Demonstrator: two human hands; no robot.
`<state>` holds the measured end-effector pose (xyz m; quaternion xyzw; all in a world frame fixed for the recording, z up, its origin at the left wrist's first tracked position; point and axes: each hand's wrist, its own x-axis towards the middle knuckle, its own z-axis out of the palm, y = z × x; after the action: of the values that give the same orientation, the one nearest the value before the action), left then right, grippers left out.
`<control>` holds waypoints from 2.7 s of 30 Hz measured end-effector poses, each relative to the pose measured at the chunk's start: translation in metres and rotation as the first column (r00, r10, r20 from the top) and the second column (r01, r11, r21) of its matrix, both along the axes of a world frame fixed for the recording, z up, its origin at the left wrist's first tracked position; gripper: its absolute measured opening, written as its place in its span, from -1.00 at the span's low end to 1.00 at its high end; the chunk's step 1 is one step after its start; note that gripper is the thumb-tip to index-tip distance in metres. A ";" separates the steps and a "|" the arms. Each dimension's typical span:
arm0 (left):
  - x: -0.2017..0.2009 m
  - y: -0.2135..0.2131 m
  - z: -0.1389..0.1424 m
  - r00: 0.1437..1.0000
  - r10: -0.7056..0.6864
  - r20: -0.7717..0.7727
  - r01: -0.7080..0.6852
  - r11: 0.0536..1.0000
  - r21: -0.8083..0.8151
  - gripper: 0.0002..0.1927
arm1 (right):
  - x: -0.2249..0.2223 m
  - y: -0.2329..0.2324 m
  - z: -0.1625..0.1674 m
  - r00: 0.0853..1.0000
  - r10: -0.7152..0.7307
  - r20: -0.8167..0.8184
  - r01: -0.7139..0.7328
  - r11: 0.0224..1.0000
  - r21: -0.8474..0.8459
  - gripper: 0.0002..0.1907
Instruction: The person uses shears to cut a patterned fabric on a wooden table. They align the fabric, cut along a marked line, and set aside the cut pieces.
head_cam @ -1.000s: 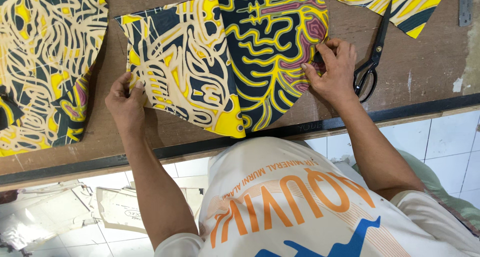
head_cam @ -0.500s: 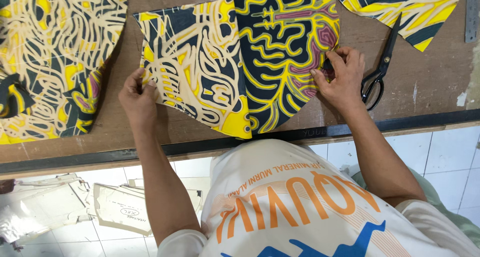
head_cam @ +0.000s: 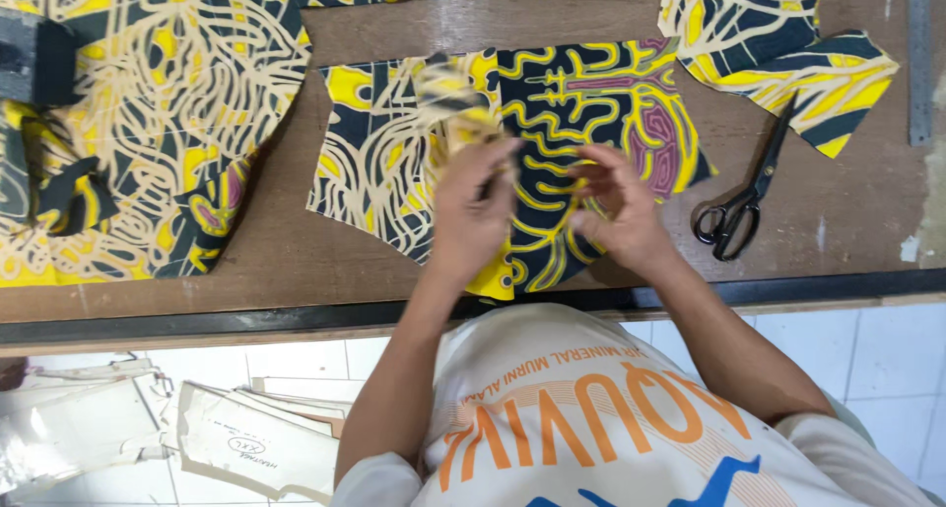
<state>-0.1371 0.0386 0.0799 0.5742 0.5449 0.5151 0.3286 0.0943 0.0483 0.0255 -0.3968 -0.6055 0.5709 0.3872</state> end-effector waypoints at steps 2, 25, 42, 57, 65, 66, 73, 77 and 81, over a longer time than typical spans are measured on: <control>0.042 0.005 -0.002 0.975 -0.102 0.195 0.127 0.985 -0.119 -0.68 | 0.003 -0.004 -0.007 0.995 0.064 -0.077 -0.072 0.992 -0.106 -0.12; -0.065 -0.044 -0.080 0.603 -0.152 -0.783 -0.131 0.950 -0.285 -0.50 | 0.083 0.014 -0.054 0.821 -0.553 -0.143 0.473 0.799 -0.372 -0.74; -0.054 -0.049 -0.099 0.597 -0.113 -0.794 -0.172 0.949 -0.264 -0.51 | 0.102 0.039 -0.050 0.769 -0.639 -0.017 0.586 0.715 -0.380 -0.72; -0.057 -0.051 -0.108 0.663 -0.026 -0.748 -0.194 0.959 -0.205 -0.51 | 0.116 0.043 -0.074 0.779 -0.624 -0.061 0.554 0.730 -0.400 -0.71; -0.053 -0.054 -0.118 0.677 -0.024 -0.735 -0.206 0.953 -0.221 -0.50 | 0.118 0.042 -0.077 0.802 -0.587 -0.110 0.510 0.769 -0.385 -0.71; -0.052 -0.055 -0.119 0.676 -0.023 -0.737 -0.205 0.954 -0.218 -0.51 | 0.118 0.040 -0.075 0.809 -0.580 -0.094 0.507 0.771 -0.385 -0.70; -0.051 -0.052 -0.132 0.662 -0.017 -0.749 -0.203 0.958 -0.201 -0.50 | 0.109 0.017 -0.060 0.846 -0.533 -0.007 0.486 0.777 -0.401 -0.59; -0.049 -0.054 -0.139 0.670 -0.022 -0.742 -0.199 0.958 -0.208 -0.48 | 0.104 -0.002 -0.065 0.862 -0.506 0.029 0.458 0.752 -0.474 -0.63; -0.046 -0.056 -0.142 0.668 -0.026 -0.744 -0.187 0.961 -0.202 -0.49 | 0.104 -0.011 -0.074 0.873 -0.484 0.061 0.447 0.743 -0.498 -0.67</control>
<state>-0.1836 -0.0177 -0.0624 0.6599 0.7190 0.1757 0.1289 0.1984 0.0374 -0.0486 -0.6004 -0.3051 0.6060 0.4233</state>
